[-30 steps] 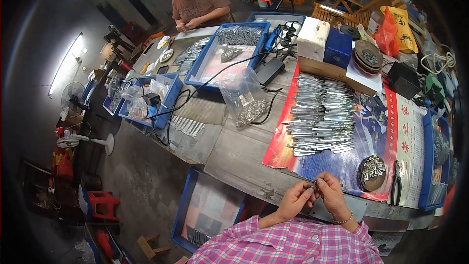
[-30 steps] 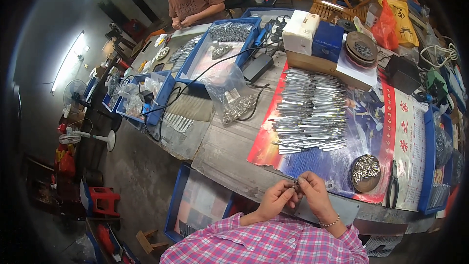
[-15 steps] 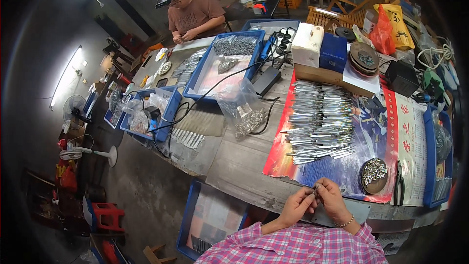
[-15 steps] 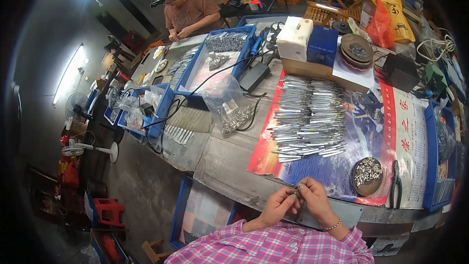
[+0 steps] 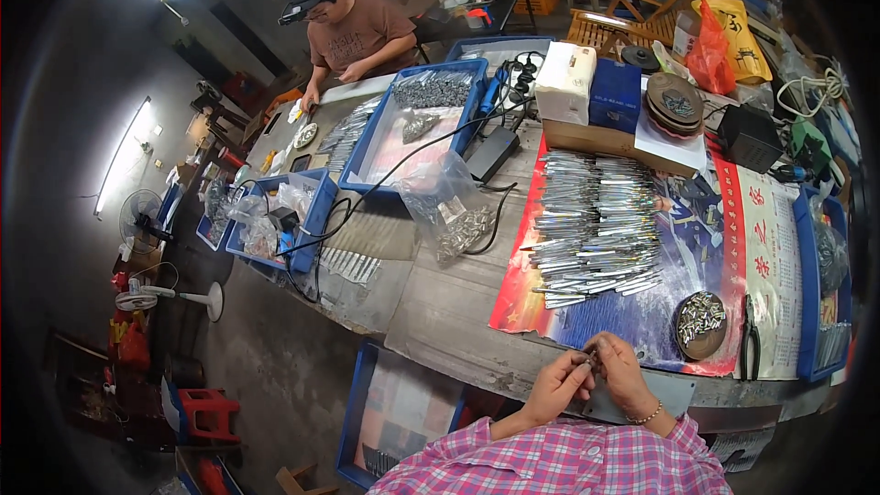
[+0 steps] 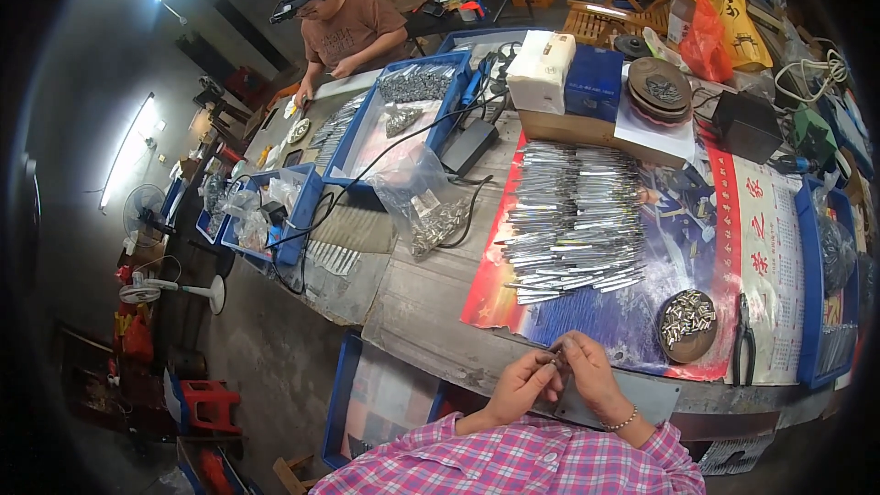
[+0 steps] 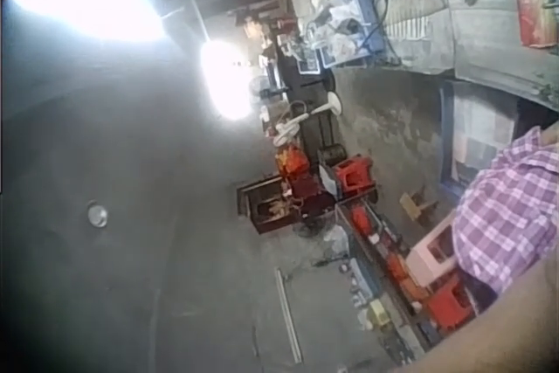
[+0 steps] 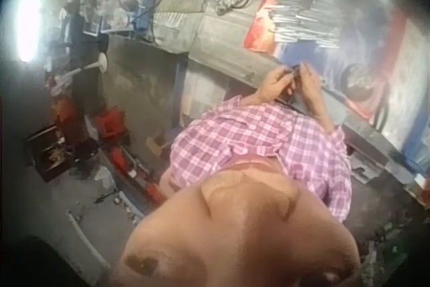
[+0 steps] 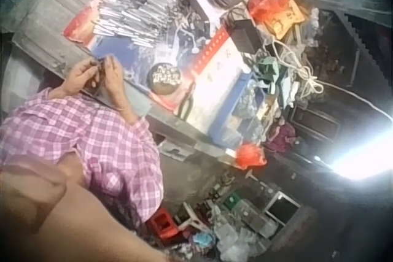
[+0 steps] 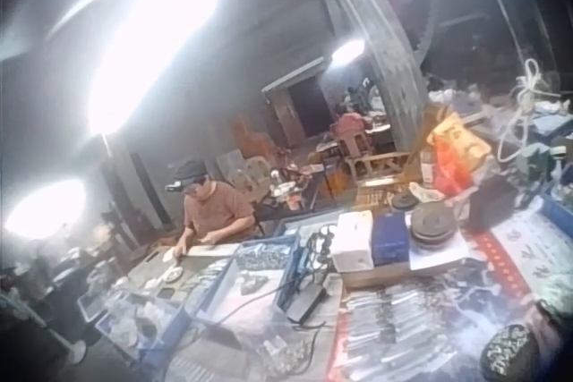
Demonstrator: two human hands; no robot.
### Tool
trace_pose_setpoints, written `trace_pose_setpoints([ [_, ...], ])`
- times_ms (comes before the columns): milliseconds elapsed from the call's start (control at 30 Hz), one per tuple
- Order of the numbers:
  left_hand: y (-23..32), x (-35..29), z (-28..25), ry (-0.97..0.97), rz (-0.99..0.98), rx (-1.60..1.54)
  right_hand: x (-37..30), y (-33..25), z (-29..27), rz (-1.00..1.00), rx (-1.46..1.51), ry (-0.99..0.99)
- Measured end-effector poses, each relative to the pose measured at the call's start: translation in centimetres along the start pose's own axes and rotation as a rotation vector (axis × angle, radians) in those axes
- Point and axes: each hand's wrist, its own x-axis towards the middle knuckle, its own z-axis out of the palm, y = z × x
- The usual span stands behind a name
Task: The person assembles small metal components by hand and with pliers at a workbench.
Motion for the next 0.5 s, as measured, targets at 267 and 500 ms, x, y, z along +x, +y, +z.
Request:
trace_pose_setpoints([
  [267, 0.0, 0.1, -0.2, -0.049, -0.047, -0.043, 0.2, 1.1, -0.1, 0.023, 0.114, 0.036],
  [500, -0.3, 0.1, -0.4, -0.063, -0.052, -0.077, 0.4, 1.7, -0.5, 0.032, 0.033, 0.010],
])
